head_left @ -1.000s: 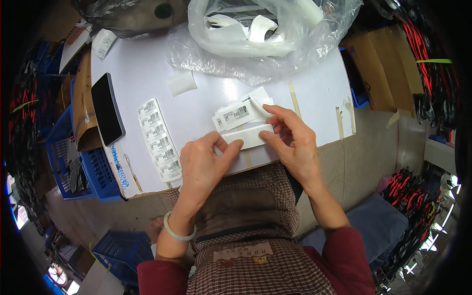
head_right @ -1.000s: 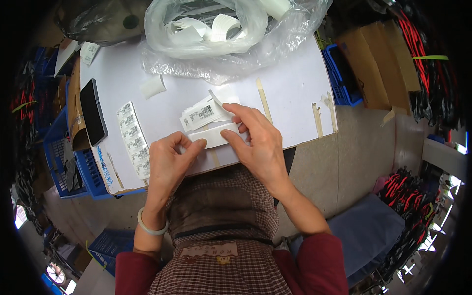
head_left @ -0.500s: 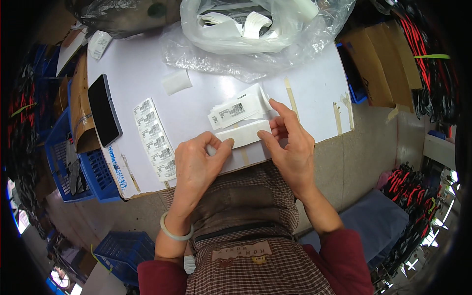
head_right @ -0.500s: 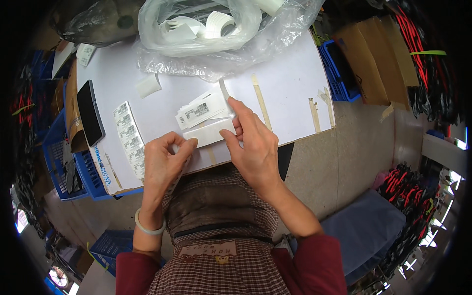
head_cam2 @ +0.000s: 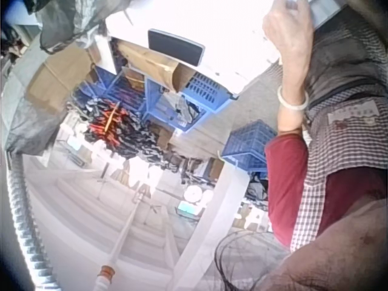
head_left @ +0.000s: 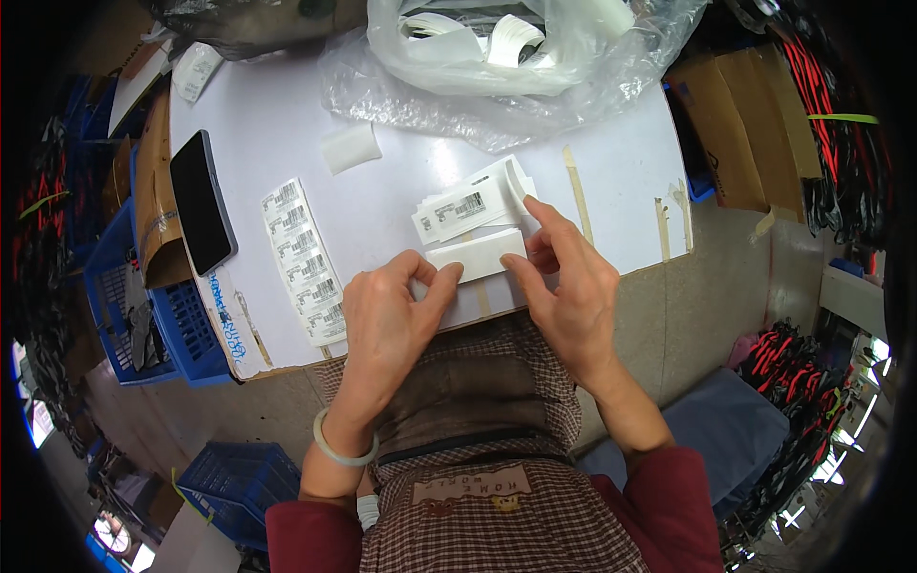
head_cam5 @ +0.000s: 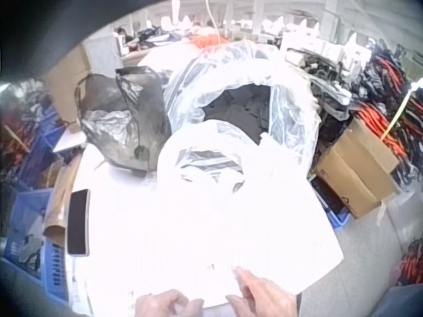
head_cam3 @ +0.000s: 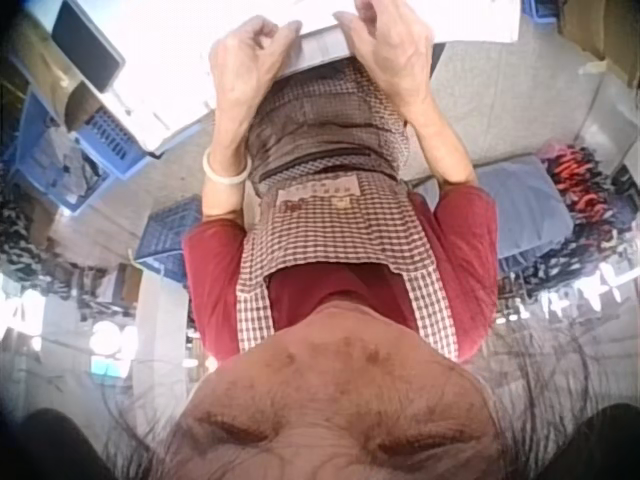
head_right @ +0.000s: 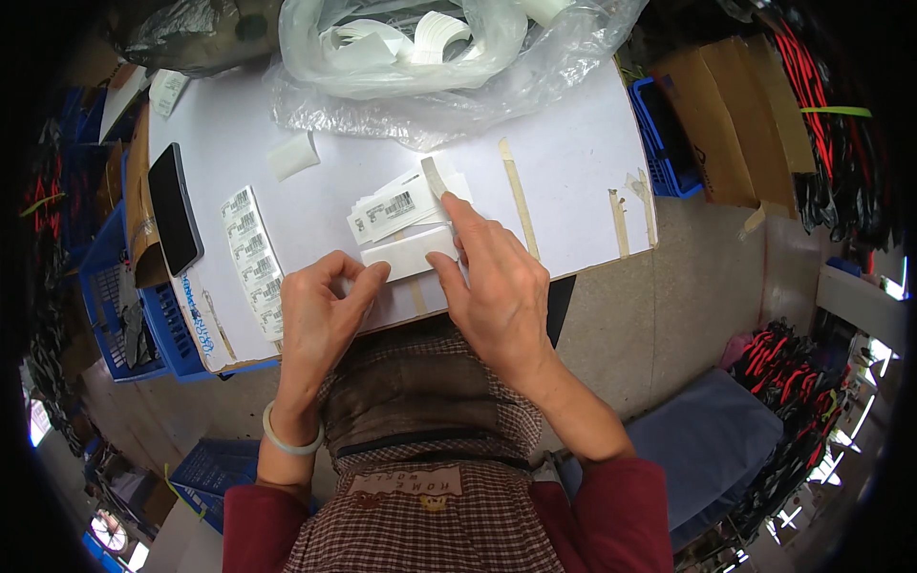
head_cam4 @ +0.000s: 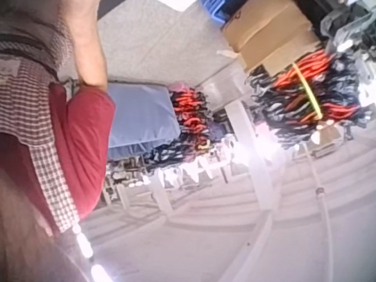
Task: The person sits at a table and repeatedly peels the backing paper off small rectangular labels. They handle the labels one by one, separating the adhesive side from the paper liner and placing the peeled items into a pile on the table.
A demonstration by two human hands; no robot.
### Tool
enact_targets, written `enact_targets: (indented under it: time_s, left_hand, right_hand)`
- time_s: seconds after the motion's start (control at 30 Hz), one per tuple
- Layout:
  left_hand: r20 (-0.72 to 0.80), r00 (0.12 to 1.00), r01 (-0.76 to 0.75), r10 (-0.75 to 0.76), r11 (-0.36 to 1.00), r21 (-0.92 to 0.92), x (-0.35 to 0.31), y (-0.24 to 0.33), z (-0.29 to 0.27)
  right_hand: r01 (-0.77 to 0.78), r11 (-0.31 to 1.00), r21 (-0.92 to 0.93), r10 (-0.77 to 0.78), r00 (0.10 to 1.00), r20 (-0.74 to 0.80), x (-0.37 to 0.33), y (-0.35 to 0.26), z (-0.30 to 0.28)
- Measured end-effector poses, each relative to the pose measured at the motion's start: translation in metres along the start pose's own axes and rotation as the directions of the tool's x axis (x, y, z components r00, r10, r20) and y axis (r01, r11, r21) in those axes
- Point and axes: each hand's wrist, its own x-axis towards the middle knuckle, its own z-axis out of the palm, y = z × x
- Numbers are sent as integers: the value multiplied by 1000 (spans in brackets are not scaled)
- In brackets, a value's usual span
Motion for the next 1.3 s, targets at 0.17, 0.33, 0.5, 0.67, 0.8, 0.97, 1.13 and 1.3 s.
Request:
enact_targets:
  time_s: [0.17, 0.33, 0.5, 0.67, 0.8, 0.97, 1.13, 1.3]
  left_hand:
    - [-15, 999, -39, 41, 996, 82, 1, -2, 1]
    - [-37, 999, -39, 40, 999, 11, 1, -9, 4]
    - [23, 1000, 1, -1, 1000, -7, 3, -5, -1]
    - [94, 994, 62, -53, 993, -103, 3, -10, -4]
    - [124, 990, 87, -64, 979, -184, 3, -9, -6]
    - [137, 989, 87, -58, 971, -221, 4, -12, -6]
    - [148, 988, 72, -41, 975, -209, 5, -14, -6]
    - [146, 989, 49, -20, 979, -200, 6, -17, -5]
  right_hand:
    - [122, 992, 29, -119, 990, -73, 7, -2, -12]
    - [-247, 858, 450, 113, 946, 304, 19, -5, -26]
    - [-357, 892, 277, 201, 863, 463, 31, -5, -15]
    - [-356, 906, 231, 215, 854, 473, 38, -9, -13]
    - [-329, 924, 194, 219, 873, 436, 37, -13, -9]
    - [-301, 940, 162, 218, 893, 393, 35, -14, -6]
    - [-307, 939, 155, 233, 899, 370, 33, -14, -3]
    - [-302, 944, 130, 242, 906, 348, 30, -12, 0]
